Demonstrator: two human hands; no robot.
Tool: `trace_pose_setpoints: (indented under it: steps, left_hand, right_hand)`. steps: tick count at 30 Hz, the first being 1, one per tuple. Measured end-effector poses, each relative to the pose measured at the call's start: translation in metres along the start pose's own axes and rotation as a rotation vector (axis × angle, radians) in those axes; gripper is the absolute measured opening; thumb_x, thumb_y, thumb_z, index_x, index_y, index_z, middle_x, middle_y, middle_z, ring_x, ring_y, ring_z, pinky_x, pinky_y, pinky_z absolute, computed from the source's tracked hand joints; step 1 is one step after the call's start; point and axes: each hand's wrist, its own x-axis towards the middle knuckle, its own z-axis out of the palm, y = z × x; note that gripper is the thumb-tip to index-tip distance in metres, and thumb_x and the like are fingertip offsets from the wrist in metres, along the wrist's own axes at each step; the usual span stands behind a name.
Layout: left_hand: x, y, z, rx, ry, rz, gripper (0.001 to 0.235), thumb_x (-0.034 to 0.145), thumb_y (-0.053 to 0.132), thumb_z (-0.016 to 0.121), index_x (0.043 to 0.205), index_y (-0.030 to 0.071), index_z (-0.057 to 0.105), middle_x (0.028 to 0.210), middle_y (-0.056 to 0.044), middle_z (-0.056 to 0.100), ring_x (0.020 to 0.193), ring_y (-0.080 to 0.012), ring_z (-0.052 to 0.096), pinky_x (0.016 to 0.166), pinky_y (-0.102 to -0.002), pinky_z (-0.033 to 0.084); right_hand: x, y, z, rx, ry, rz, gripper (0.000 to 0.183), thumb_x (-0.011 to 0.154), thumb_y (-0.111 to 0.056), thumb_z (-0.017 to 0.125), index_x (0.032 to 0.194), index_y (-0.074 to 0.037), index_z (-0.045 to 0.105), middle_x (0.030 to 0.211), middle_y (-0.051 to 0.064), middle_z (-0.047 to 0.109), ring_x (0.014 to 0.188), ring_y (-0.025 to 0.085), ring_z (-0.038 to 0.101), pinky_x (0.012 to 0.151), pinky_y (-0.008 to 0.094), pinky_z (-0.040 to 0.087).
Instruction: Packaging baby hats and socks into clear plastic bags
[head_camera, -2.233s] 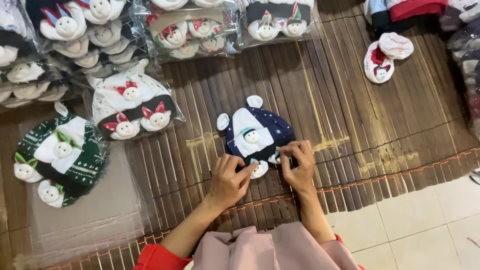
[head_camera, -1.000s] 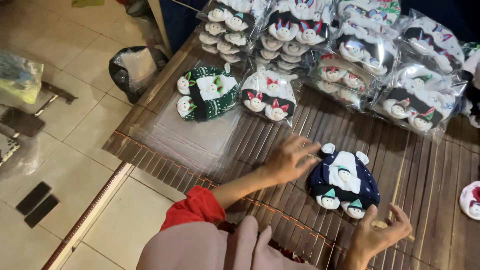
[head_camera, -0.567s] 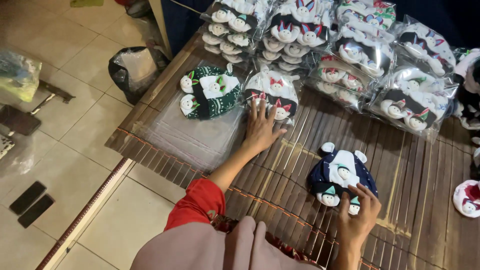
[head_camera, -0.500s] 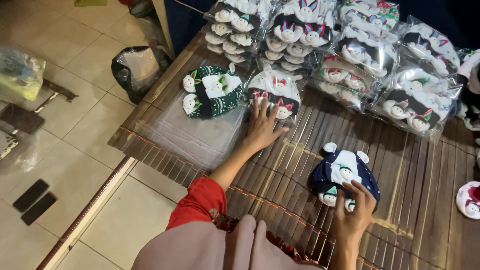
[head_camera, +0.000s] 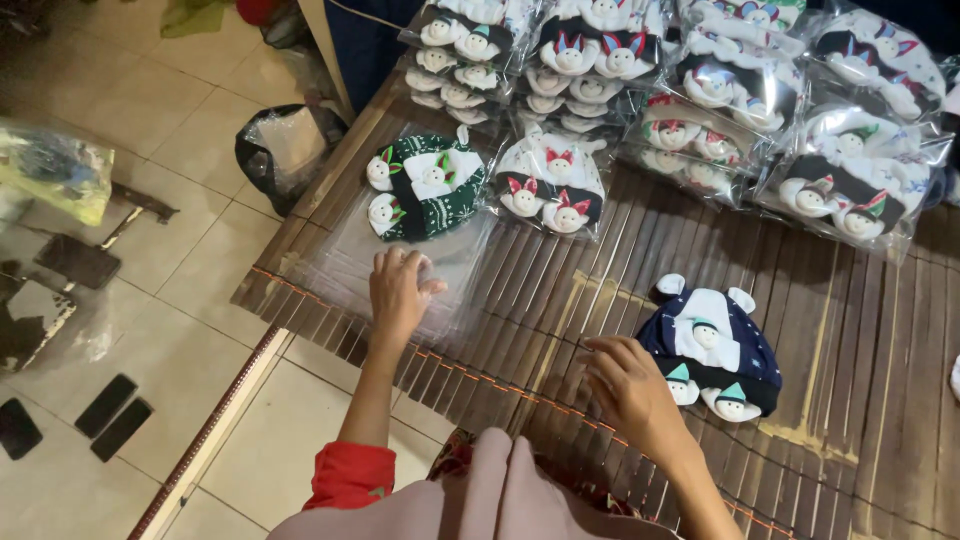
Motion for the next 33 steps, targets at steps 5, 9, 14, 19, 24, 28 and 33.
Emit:
trace_pose_setpoints:
  steps: [5, 9, 14, 19, 24, 28, 33]
  left_hand:
    - [0.002, -0.012, -0.01, -0.114, 0.057, 0.12, 0.021, 0.082, 0.033, 0.081, 0.085, 0.017, 0.068, 0.085, -0.005, 0.057, 0.089, -0.032, 0.062, 0.082, -0.042, 0.053]
    - [0.01, -0.023, -0.006, -0.209, 0.056, 0.079, 0.018, 0.09, 0.032, 0.076, 0.09, 0.015, 0.072, 0.086, -0.006, 0.064, 0.088, -0.0285, 0.066, 0.084, -0.038, 0.053]
    - [0.014, -0.035, -0.001, -0.251, 0.047, 0.107, 0.021, 0.094, 0.032, 0.073, 0.094, 0.011, 0.074, 0.096, -0.01, 0.068, 0.098, -0.0325, 0.066, 0.09, -0.041, 0.052]
    - [0.016, -0.037, -0.003, -0.338, -0.006, 0.233, 0.031, 0.104, 0.032, 0.061, 0.103, 0.005, 0.076, 0.117, -0.015, 0.073, 0.117, -0.0348, 0.065, 0.102, -0.042, 0.049]
    - [0.029, -0.03, -0.017, -0.315, -0.161, 0.287, 0.043, 0.108, 0.045, 0.047, 0.121, 0.013, 0.073, 0.129, -0.012, 0.071, 0.127, -0.0355, 0.059, 0.108, -0.048, 0.045]
    - [0.038, -0.031, -0.006, -0.263, -0.258, 0.237, 0.055, 0.105, 0.059, 0.041, 0.146, 0.026, 0.059, 0.143, -0.003, 0.062, 0.134, -0.0335, 0.047, 0.107, -0.057, 0.041]
    - [0.047, -0.033, 0.002, -0.168, -0.249, 0.173, 0.054, 0.104, 0.058, 0.045, 0.149, 0.03, 0.055, 0.143, -0.002, 0.059, 0.133, -0.031, 0.044, 0.107, -0.056, 0.039]
  right_hand:
    - [0.033, -0.012, 0.023, 0.054, -0.085, -0.107, 0.011, 0.095, -0.026, 0.066, 0.099, -0.016, 0.068, 0.109, 0.005, 0.072, 0.108, 0.033, 0.066, 0.086, 0.045, 0.054]
    - [0.07, -0.026, 0.07, 0.346, -0.179, -0.069, 0.03, 0.094, -0.021, 0.066, 0.119, -0.006, 0.06, 0.109, 0.02, 0.069, 0.1, 0.044, 0.067, 0.084, 0.053, 0.055]
    - [0.127, -0.03, 0.141, 0.762, -0.258, 0.173, 0.08, 0.096, -0.033, 0.067, 0.16, -0.016, 0.023, 0.14, 0.03, 0.056, 0.114, 0.054, 0.064, 0.09, 0.061, 0.055]
    - [0.156, -0.015, 0.19, 0.928, -0.19, 0.316, 0.059, 0.098, -0.029, 0.068, 0.152, -0.013, 0.049, 0.137, 0.024, 0.062, 0.116, 0.042, 0.067, 0.091, 0.048, 0.059]
    - [0.152, -0.007, 0.194, 1.026, -0.168, 0.318, 0.053, 0.1, -0.024, 0.065, 0.149, -0.006, 0.053, 0.136, 0.025, 0.064, 0.12, 0.038, 0.065, 0.096, 0.048, 0.056]
    - [0.149, -0.014, 0.181, 1.152, -0.146, 0.373, 0.05, 0.1, -0.021, 0.065, 0.148, -0.009, 0.057, 0.132, 0.019, 0.068, 0.12, 0.026, 0.064, 0.101, 0.043, 0.053]
    - [0.143, -0.012, 0.156, 1.17, -0.204, 0.402, 0.043, 0.103, -0.025, 0.061, 0.142, -0.009, 0.061, 0.122, 0.01, 0.073, 0.104, 0.014, 0.065, 0.09, 0.03, 0.057]
